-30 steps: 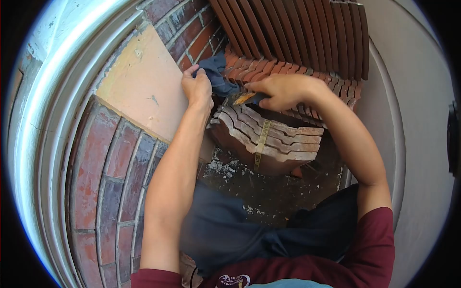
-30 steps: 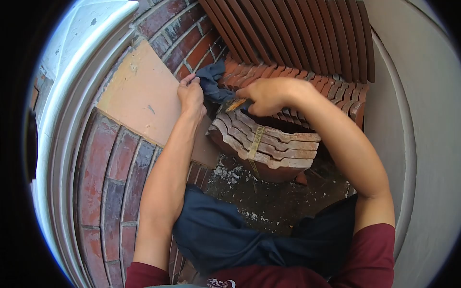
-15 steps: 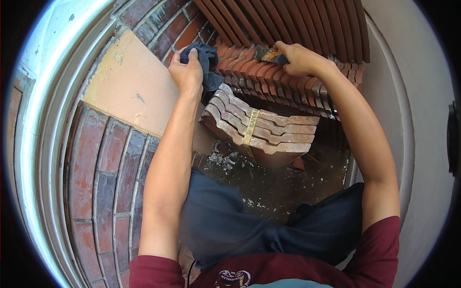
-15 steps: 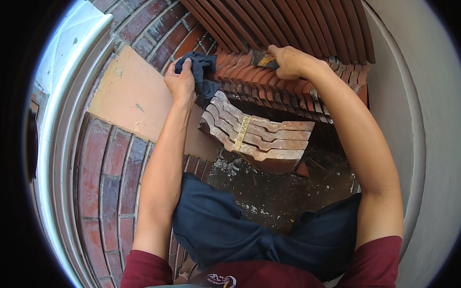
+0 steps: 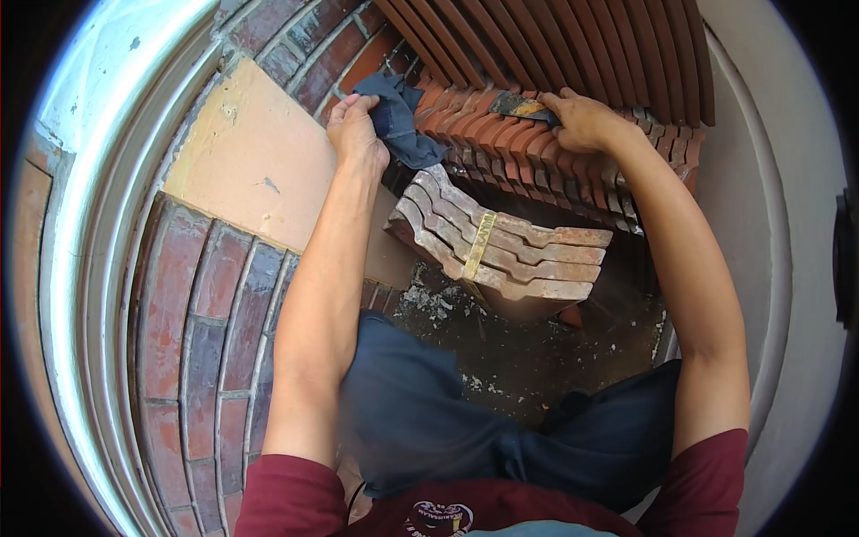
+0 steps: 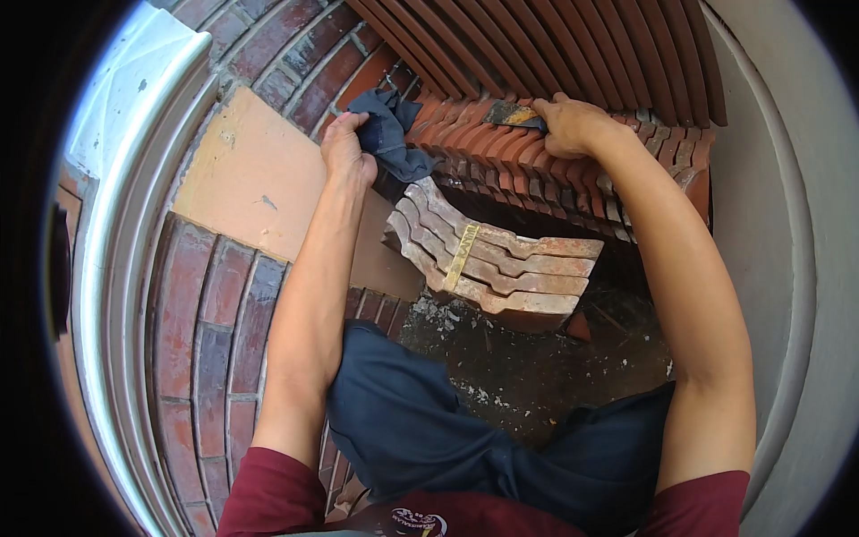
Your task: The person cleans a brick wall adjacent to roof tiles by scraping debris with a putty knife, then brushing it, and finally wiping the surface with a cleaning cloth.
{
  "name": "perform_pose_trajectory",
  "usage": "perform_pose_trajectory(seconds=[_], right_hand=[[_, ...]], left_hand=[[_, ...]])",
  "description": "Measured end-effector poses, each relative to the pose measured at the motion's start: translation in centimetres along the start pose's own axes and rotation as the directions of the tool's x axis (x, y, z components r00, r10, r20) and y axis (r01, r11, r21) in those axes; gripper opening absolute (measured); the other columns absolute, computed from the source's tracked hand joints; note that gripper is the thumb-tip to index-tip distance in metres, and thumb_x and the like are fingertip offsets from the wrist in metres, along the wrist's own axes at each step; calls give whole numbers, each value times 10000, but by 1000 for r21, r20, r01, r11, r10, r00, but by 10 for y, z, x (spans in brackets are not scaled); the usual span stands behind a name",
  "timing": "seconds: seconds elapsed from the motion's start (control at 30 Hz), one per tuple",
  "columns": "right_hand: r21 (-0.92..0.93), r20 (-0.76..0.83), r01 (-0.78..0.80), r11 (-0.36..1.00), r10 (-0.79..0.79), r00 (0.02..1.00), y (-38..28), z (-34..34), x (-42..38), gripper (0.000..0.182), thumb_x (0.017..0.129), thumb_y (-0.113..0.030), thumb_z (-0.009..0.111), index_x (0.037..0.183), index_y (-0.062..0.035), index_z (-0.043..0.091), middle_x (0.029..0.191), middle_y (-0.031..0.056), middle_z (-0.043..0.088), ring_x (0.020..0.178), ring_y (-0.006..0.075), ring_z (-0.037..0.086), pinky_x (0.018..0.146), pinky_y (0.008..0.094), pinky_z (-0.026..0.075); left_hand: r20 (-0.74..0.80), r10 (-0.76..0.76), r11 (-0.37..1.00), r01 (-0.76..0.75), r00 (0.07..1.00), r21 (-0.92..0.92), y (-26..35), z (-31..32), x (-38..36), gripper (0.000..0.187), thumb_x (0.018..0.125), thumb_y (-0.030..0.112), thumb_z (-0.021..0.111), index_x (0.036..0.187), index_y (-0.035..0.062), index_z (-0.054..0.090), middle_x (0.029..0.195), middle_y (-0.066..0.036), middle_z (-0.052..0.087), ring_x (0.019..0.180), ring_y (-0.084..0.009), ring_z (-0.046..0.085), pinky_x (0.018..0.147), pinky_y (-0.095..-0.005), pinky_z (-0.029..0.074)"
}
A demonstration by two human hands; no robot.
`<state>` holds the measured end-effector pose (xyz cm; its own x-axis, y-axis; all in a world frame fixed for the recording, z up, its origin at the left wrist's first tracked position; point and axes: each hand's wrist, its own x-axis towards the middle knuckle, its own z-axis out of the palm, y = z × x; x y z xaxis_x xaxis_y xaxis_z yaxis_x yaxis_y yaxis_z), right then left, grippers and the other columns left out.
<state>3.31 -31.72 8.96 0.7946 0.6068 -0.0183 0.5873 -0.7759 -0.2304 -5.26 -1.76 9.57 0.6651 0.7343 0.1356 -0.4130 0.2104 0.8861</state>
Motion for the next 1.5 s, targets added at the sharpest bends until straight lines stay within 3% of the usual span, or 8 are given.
perform_pose_trajectory(seconds=[0.37,0.4,0.5,0.53,0.67,1.07,1.2,1.5], right_hand=[[336,-218,199,920,-129,967,-45,-24,0,491,889,-194,618,1305,52,526,1141,231,653,1085,380,625,966,415,469],[347,-264,256,902,-168,950,-48,-15,10,491,909,-195,595,1328,47,508,1024,193,660,886,296,672,805,378,541],[726,75,-7,688,-69,995,-86,-35,-3,526,908,-172,569,1386,23,469,909,146,621,682,190,638,557,330,538],[766,97,-17,643,-89,991,-91,-31,0,579,901,-148,553,1444,1,416,779,99,573,538,118,563,394,284,451],[743,228,-118,658,-84,970,-114,-43,-15,587,919,-162,538,1470,-21,392,622,42,541,424,130,517,372,282,440],[952,161,-118,282,-136,978,-137,0,25,360,973,-155,517,1286,22,521,663,17,533,440,103,508,348,251,423],[989,113,-107,107,-55,992,-159,19,28,372,984,-152,518,1310,25,495,703,46,549,486,107,522,363,256,444],[994,8,-12,106,43,999,-179,36,59,514,981,-149,519,1462,-33,384,833,57,592,569,104,552,411,261,472]], left_hand=[[85,95,993,-100,992,58,-22,-14,17,155,1006,136,564,1093,10,584,918,-77,673,765,-139,650,665,-285,560],[66,119,985,-126,991,119,-24,-14,17,176,1007,170,570,1065,6,599,892,-69,669,741,-131,637,651,-279,547],[24,190,935,-189,981,301,-24,-12,14,278,996,256,601,1007,-19,643,848,-61,664,733,-119,608,666,-279,511],[15,210,910,-201,978,362,-22,-12,14,314,984,276,620,1003,-35,659,856,-71,667,773,-123,605,711,-291,500],[3,320,845,-287,947,451,-16,-12,14,396,952,341,657,981,-52,699,890,-99,688,833,-151,606,807,-330,481],[217,390,805,-446,895,391,-12,-12,8,341,963,281,642,1110,-18,714,1000,-139,718,950,-197,654,888,-324,484],[375,442,642,-579,815,503,-10,-12,6,318,983,286,609,1135,29,716,1066,-136,684,1015,-232,646,915,-324,471],[392,406,578,-564,826,590,-10,-3,8,379,963,180,544,1271,-37,589,1169,-201,638,1091,-330,622,947,-379,474]])
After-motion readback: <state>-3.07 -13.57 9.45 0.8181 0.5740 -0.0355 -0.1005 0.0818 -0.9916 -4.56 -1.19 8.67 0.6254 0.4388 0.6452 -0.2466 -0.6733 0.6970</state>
